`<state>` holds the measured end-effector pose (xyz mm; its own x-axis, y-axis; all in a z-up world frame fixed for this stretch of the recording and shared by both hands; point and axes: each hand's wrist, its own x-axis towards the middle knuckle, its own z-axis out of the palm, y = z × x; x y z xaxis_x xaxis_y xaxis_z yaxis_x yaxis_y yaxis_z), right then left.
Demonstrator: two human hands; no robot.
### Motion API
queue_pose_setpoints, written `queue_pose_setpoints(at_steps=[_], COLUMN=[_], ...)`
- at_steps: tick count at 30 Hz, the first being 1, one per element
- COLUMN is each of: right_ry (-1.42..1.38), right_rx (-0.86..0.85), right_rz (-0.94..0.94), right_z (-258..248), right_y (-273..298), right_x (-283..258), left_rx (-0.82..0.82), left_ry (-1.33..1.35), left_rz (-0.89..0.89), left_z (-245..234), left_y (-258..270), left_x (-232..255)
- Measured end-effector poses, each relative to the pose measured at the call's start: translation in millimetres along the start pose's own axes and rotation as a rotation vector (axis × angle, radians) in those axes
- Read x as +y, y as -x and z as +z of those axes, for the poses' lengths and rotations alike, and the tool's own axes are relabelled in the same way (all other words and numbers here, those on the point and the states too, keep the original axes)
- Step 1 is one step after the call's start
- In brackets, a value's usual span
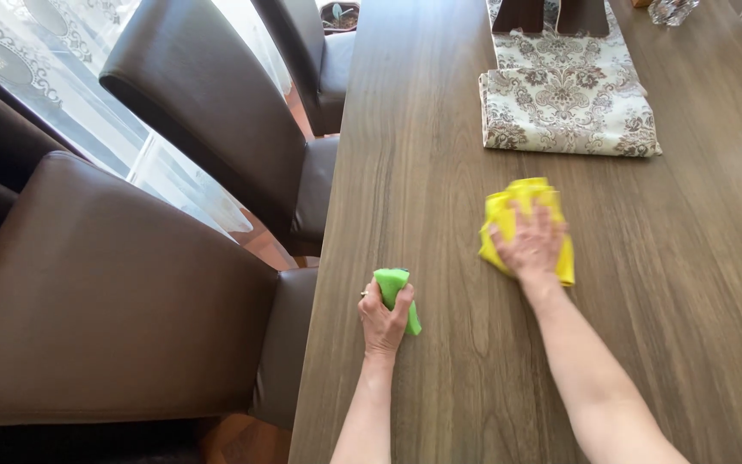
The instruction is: The person folds a patterned table runner and sets it aside, then wets a yellow cloth and a green sponge at the sink. They wipe the wooden dining table with the sponge and dry it with the cloth, moving around the table to clean different sections.
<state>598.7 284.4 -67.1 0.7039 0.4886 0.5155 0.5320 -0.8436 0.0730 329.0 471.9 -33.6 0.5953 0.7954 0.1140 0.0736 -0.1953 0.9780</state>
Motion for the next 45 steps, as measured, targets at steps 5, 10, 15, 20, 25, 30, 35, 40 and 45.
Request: queue_pose_setpoints(at_steps=[5, 10, 15, 20, 25, 30, 35, 40, 45], right_ry=[-0.099, -0.14, -0.274, -0.457, -0.137, -0.095, -0.15, -0.388, -0.509], right_rx=[-0.56, -0.528, -0.499, -0.309, -0.191, -0.492, -0.382, -0.21, -0.227], right_rz=[0.499, 0.097, -0.318, -0.585, -0.142, 0.561, -0.034, -0.549, -0.638], right_z=[-27, 3, -13, -19, 46, 21, -24, -63, -88], right_y=[-66, -114, -104, -63, -86, -80, -58, 18, 51], right_x=[-33, -169, -280, -267, -105, -63, -200, -292, -241], left_rx=[-0.002, 0.003, -0.026, 0.008, 0.012, -0.048, -0.088, 0.139, 0.264], left_ry=[0.084, 0.145, 0.228, 0.252, 0.213, 0.238, 0.4, 0.605, 0.763], left_rz=[0.04, 0.056, -0.049, -0.123, -0.048, -0.076, -0.12, -0.16, -0.203], left_z=[-2, -9, -20, -26, -32, -34, -57, -78, -115], left_y=[3, 3, 4, 0, 6, 15, 26, 43, 79], left_x=[8, 10, 12, 9, 16, 4, 16, 0, 31])
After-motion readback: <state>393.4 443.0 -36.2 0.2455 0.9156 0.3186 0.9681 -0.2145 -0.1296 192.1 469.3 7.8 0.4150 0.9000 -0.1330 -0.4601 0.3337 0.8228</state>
